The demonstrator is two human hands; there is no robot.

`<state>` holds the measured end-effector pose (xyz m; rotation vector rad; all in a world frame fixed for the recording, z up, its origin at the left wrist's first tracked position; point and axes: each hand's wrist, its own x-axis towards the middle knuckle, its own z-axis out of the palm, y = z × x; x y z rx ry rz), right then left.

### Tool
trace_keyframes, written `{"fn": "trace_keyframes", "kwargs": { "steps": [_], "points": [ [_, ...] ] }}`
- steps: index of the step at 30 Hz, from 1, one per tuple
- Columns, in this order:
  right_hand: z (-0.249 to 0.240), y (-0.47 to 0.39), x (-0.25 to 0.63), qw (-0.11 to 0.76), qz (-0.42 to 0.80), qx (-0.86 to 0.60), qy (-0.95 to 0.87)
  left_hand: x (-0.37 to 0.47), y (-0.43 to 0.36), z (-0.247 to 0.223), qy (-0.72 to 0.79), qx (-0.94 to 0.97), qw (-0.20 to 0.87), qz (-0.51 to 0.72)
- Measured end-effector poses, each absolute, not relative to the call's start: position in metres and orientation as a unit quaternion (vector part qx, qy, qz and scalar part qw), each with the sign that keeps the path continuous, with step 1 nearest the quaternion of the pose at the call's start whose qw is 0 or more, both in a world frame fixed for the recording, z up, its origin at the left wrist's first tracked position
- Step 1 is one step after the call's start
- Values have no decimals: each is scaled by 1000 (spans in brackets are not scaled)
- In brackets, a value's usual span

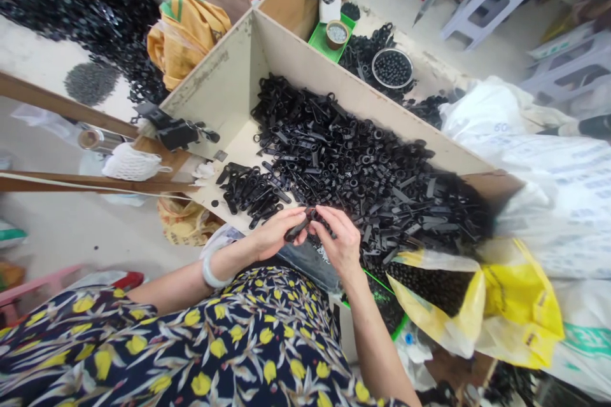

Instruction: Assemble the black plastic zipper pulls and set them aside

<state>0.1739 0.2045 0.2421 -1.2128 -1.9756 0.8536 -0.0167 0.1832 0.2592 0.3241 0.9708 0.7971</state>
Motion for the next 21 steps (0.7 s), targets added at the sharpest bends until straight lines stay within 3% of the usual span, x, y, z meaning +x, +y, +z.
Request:
{"fn": "trace_keyframes", "kwargs": {
  "steps": [14,21],
  "points": [
    [241,211,175,298,356,-422,-779,-24,186,254,449,143,809,353],
    [248,222,181,266,325,-352,-837,-32,189,257,474,275,782,297]
  ]
}}
